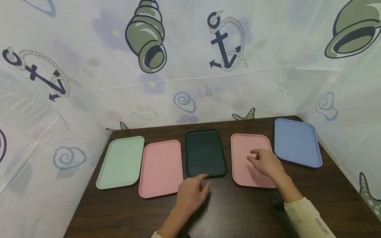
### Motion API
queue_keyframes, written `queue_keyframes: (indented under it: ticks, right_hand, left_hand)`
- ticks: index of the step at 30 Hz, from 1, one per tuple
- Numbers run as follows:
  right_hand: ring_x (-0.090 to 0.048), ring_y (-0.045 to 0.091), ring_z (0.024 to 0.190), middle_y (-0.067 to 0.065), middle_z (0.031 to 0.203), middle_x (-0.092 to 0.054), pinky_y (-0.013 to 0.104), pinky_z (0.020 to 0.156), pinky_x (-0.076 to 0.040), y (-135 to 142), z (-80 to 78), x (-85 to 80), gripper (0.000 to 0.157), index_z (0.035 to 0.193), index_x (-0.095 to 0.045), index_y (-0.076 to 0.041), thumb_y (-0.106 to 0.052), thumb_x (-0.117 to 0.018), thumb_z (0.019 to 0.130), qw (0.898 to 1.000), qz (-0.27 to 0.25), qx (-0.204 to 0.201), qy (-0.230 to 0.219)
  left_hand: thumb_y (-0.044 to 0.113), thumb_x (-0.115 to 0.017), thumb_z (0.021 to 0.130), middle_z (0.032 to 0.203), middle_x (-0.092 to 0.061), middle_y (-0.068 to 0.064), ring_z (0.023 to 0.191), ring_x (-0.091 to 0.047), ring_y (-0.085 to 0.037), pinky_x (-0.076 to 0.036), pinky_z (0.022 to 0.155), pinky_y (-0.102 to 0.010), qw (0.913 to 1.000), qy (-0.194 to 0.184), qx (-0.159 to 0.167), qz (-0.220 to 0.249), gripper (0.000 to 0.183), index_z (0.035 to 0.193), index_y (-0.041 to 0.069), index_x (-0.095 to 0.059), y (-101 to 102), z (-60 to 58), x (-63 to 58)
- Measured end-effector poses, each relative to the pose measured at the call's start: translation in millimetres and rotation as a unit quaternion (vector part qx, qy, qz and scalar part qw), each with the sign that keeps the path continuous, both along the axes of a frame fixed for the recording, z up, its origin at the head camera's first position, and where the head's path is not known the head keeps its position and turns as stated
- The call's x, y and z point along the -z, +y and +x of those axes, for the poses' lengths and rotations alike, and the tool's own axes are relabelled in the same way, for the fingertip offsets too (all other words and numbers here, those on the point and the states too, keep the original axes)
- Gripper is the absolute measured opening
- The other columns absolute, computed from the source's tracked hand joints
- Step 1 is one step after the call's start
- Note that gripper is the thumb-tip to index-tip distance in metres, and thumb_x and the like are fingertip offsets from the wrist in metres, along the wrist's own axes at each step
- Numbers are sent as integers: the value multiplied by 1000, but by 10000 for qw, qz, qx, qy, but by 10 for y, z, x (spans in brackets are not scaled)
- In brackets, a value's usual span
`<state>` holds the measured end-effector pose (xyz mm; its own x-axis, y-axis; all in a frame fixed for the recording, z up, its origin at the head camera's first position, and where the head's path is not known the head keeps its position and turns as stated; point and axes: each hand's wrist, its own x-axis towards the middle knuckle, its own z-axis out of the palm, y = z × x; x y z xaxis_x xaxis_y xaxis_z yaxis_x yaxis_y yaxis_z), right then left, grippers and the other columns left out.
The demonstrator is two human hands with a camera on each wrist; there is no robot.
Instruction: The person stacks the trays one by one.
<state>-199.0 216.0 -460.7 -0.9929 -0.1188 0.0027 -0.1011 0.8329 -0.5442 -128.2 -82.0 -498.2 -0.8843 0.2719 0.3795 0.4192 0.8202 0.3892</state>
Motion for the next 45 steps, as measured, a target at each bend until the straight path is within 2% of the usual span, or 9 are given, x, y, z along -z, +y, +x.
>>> queue_keyframes:
  ticks: [3, 7, 12, 20, 26, 31, 38, 42, 45]
  right_hand:
    - [-52, 17, 63, 6, 83, -65, 34, 51, -40, 284, 172, 15, 45, 124, -63, 5, -30, -62, 95, 9994, 146, 304, -84]
    - [-62, 31, 78, 15, 98, -69, 43, 56, -46, 623, 378, 64, 49, 124, -64, 2, -37, -60, 95, 9964, 336, 702, -343]
    - [-62, 44, 98, 23, 110, -67, 54, 65, -48, 864, 506, 104, 53, 126, -62, 2, -41, -59, 96, 9924, 423, 911, -715]
    - [-62, 18, 65, 8, 84, -68, 37, 56, -50, 877, 544, 234, 58, 128, -52, 14, -32, -63, 95, 9879, -292, 764, -1318]
    - [-64, 18, 65, 5, 82, -68, 34, 55, -53, 826, 552, 321, 57, 130, -48, 17, -24, -64, 94, 9822, -731, 829, -1521]
    - [-64, 18, 62, 4, 80, -67, 35, 55, -53, 779, 561, 358, 56, 130, -46, 18, -18, -64, 92, 9813, -866, 853, -1496]
    - [-66, 19, 65, 6, 81, -67, 35, 55, -54, 759, 590, 422, 55, 131, -45, 19, -12, -65, 90, 9788, -1099, 974, -1425]
    - [-68, 20, 68, 9, 83, -68, 35, 55, -55, 758, 591, 454, 55, 131, -45, 20, -9, -66, 89, 9744, -1382, 1051, -1425]
    - [-68, 21, 67, 11, 83, -69, 35, 54, -55, 759, 589, 474, 55, 130, -45, 21, -8, -67, 88, 9712, -1600, 1076, -1399]
  left_hand:
    - [29, -73, 87, 54, -42, 21, 48, -38, 4, -33, 44, -20, 9991, -274, 319, -24, 25, 108, 16, -74, 116, 22, 22]
    - [33, -74, 87, 59, -46, 22, 54, -43, 3, -37, 49, -21, 9937, -905, 661, -59, 33, 114, 16, -73, 247, 34, 33]
    - [40, -73, 86, 66, -54, 23, 65, -53, 1, -45, 58, -26, 9866, -1420, 762, -274, 45, 122, 14, -69, 420, 3, 41]
    - [43, -75, 84, 69, -56, 19, 71, -58, -3, -49, 65, -31, 9831, -1756, 499, -174, 54, 125, 9, -67, 735, -67, 66]
    - [45, -75, 84, 69, -53, 19, 76, -59, -7, -50, 68, -34, 9759, -2158, 318, -119, 59, 129, 8, -64, 870, -112, 72]
    - [40, -79, 80, 65, -53, 20, 71, -58, -6, -48, 66, -30, 9751, -2198, 299, 37, 60, 127, 6, -65, 917, -146, 97]
    - [33, -81, 79, 63, -55, 21, 72, -60, -5, -49, 68, -28, 9755, -2076, 233, 693, 54, 124, 5, -67, 972, -159, 207]
    - [32, -81, 79, 69, -64, 18, 88, -67, -13, -52, 73, -32, 9761, -1957, -7, 941, 39, 109, 9, -73, 1005, -176, 252]
    - [31, -81, 79, 69, -65, 16, 86, -66, -13, -51, 71, -32, 9771, -1870, -32, 1018, 25, 96, 14, -74, 1012, -207, 264]
